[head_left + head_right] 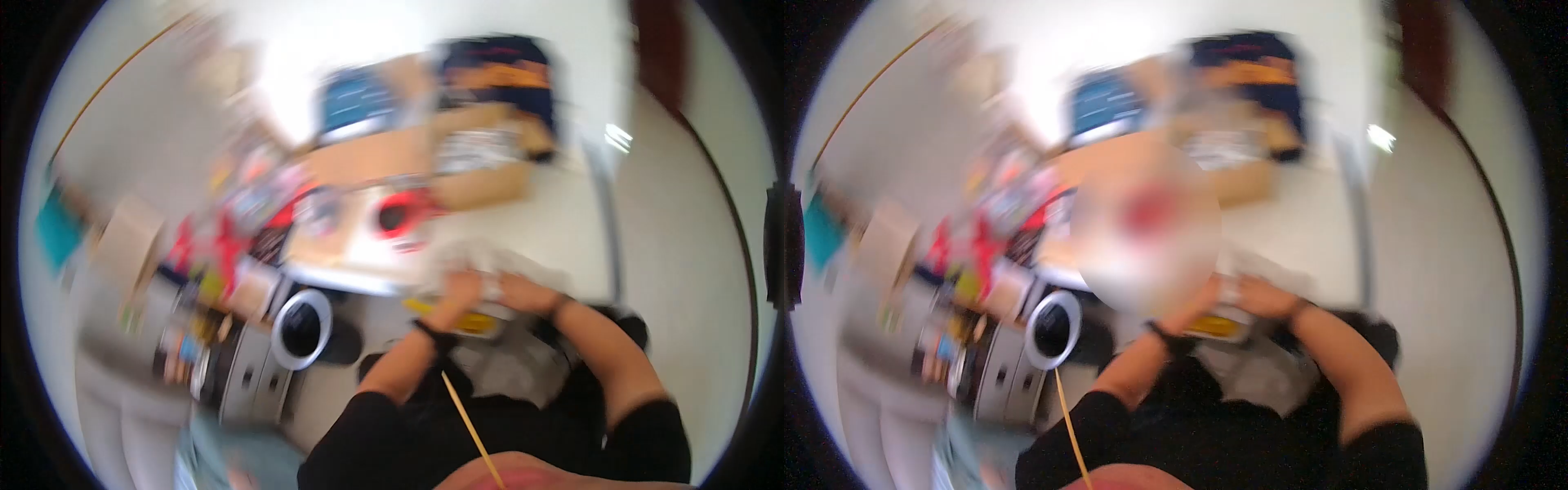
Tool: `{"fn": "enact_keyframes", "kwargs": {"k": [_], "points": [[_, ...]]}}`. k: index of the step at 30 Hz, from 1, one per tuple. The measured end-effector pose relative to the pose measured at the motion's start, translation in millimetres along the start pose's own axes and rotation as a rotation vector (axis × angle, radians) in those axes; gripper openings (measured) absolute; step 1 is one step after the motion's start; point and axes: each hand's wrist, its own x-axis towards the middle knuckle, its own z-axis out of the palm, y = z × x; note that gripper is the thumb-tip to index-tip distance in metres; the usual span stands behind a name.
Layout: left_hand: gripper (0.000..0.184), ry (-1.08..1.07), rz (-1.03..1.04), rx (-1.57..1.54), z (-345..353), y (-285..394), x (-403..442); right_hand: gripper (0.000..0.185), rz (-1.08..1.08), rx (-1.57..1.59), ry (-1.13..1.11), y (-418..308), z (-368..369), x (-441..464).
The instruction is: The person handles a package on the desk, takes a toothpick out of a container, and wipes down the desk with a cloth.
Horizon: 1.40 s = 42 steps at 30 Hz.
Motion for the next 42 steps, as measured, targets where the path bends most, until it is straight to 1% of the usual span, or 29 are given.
{"fn": "enact_keyframes", "kwargs": {"k": [1,2,3,4,5,6,7,9,13,15,16,19,21,22,24,25,26,28,29,31,33,34,35,37,38,39,40,41,42], "points": [[0.035,-0.021,-0.002,0.041,-35,-2,-1,0.035,0.075,0.208,-0.046,35,12,32],[0.044,-0.042,-0.004,0.082,-70,-3,-5,0.034,0.082,0.093,-0.109,12,-11,37],[0.058,0.219,-0.164,0.195,13,-35,33,0.035,-0.019,-0.045,0.072,39,-12,43],[0.058,0.269,-0.183,0.146,-6,-71,-44,0.035,-0.017,-0.104,0.029,-44,17,80],[0.060,0.084,-0.311,-0.062,-37,-77,-68,0.038,0.108,-0.153,-0.034,-74,21,94],[0.062,-0.110,-0.438,-0.273,-58,-71,-70,0.040,0.226,-0.199,-0.099,-82,17,96],[0.062,-0.111,-0.458,-0.299,-69,-67,-71,0.040,0.217,-0.204,-0.131,-89,11,97],[0.060,-0.149,-0.474,-0.330,-75,-67,-74,0.040,0.346,-0.177,-0.167,-100,7,101],[0.060,-0.282,-0.532,-0.389,-94,-49,-89,0.038,0.331,-0.195,-0.212,-110,9,84],[0.059,-0.327,-0.381,-0.258,-92,-35,-90,0.036,0.336,-0.200,-0.109,-100,13,66],[0.059,-0.346,-0.374,-0.261,-93,-27,-87,0.036,0.348,-0.185,-0.117,-97,6,59],[0.057,-0.242,-0.313,-0.377,-105,8,-81,0.038,0.415,-0.235,-0.167,-110,-11,19],[0.057,-0.236,-0.227,-0.333,-105,36,-75,0.038,0.538,-0.448,0.031,-127,-20,-11],[0.057,-0.210,-0.168,-0.278,-104,48,-70,0.038,0.562,-0.455,0.029,-125,-17,-28],[0.056,-0.193,-0.089,-0.245,-101,76,-59,0.042,0.618,-0.616,0.264,-119,-10,-65],[0.055,-0.184,-0.066,-0.233,-101,88,-53,0.052,0.735,-0.596,0.176,-138,-24,-66],[0.054,-0.178,-0.043,-0.217,-101,96,-47,0.052,0.751,-0.598,0.176,-141,-30,-69],[0.054,-0.183,-0.050,-0.260,-103,105,-34,0.060,0.819,-0.634,0.366,-139,-34,-72],[0.054,-0.181,-0.074,-0.301,-105,105,-26,0.060,0.838,-0.629,0.374,-132,-31,-74],[0.054,-0.222,-0.079,-0.297,-107,102,-7,0.059,0.683,-0.500,0.465,-115,-31,-72],[0.055,-0.272,-0.088,-0.295,-109,100,10,0.056,0.659,-0.418,0.538,-100,-38,-68],[0.055,-0.313,-0.083,-0.237,-114,97,17,0.053,0.620,-0.347,0.607,-93,-43,-64],[0.055,-0.352,-0.075,-0.183,-118,95,26,0.053,0.643,-0.345,0.613,-84,-47,-61],[0.058,-0.412,-0.078,-0.195,-127,95,46,0.047,0.626,0.130,0.806,-66,-64,-59],[0.059,-0.423,-0.099,-0.198,-129,94,56,0.045,0.648,0.029,0.732,-29,-51,-61],[0.057,-0.394,-0.021,-0.136,-117,89,68,0.047,0.684,0.138,0.743,-34,-56,-57],[0.060,-0.389,-0.079,-0.266,-134,86,68,0.049,0.740,0.081,0.673,-20,-48,-59],[0.058,-0.384,-0.002,-0.147,-101,74,92,0.052,0.764,0.114,0.674,-30,-57,-57],[0.056,-0.371,0.074,-0.026,-69,62,116,0.055,0.721,0.208,0.731,-8,-43,-53]]}}
